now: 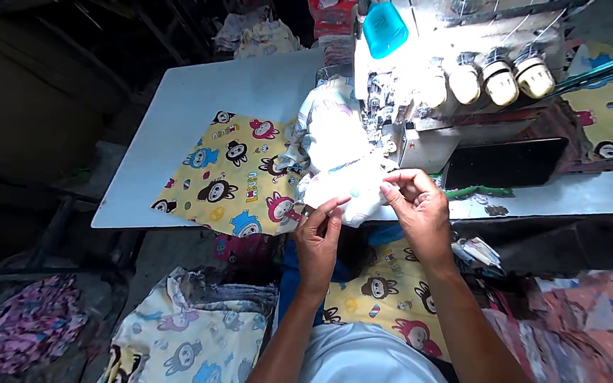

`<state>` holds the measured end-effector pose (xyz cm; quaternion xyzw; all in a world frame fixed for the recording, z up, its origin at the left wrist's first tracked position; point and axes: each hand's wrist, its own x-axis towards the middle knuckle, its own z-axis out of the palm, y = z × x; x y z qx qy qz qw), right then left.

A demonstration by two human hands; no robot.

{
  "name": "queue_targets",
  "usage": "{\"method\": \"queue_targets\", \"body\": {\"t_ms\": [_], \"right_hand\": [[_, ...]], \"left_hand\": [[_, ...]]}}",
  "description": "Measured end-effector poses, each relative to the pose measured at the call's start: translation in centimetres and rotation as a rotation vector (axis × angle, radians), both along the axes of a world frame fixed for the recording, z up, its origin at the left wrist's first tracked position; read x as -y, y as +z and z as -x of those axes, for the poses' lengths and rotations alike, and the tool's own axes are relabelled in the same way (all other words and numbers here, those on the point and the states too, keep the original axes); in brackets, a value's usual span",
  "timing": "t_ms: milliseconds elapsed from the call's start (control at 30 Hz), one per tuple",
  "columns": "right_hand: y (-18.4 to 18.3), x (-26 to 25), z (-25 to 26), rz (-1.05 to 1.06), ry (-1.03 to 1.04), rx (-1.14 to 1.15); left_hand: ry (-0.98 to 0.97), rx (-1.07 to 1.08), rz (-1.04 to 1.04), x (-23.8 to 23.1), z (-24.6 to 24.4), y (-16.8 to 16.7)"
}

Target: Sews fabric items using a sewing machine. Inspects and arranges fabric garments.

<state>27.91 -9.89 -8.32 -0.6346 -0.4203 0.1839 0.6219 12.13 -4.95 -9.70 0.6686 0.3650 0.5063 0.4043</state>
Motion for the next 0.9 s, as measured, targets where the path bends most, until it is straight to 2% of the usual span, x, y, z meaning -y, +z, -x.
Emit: {"method": "queue_targets", "body": {"t_ms": [400,500,700,900], "right_hand": [[-0.6,0.0,-0.5,0.018,0.06,-0.147],[-0.9,0.1,-0.8,-0.001,0.085,-0.193],[-1.3,2.8,-1.2,-0.042,0.084,-0.172],[0.0,0.4,-1.0,-0.083,0.023,-0.082]], "left_hand": [[-0.026,0.222,0.135,0.0,-1.6,-0.1],[-0.011,0.122,0.164,-0.2,-1.3,0.1],[-0.106,-0.283,-0.065,-0.7,1.0,2.8],[-0.224,-0.419,0.102,-5.4,0.9,6.4]]}}
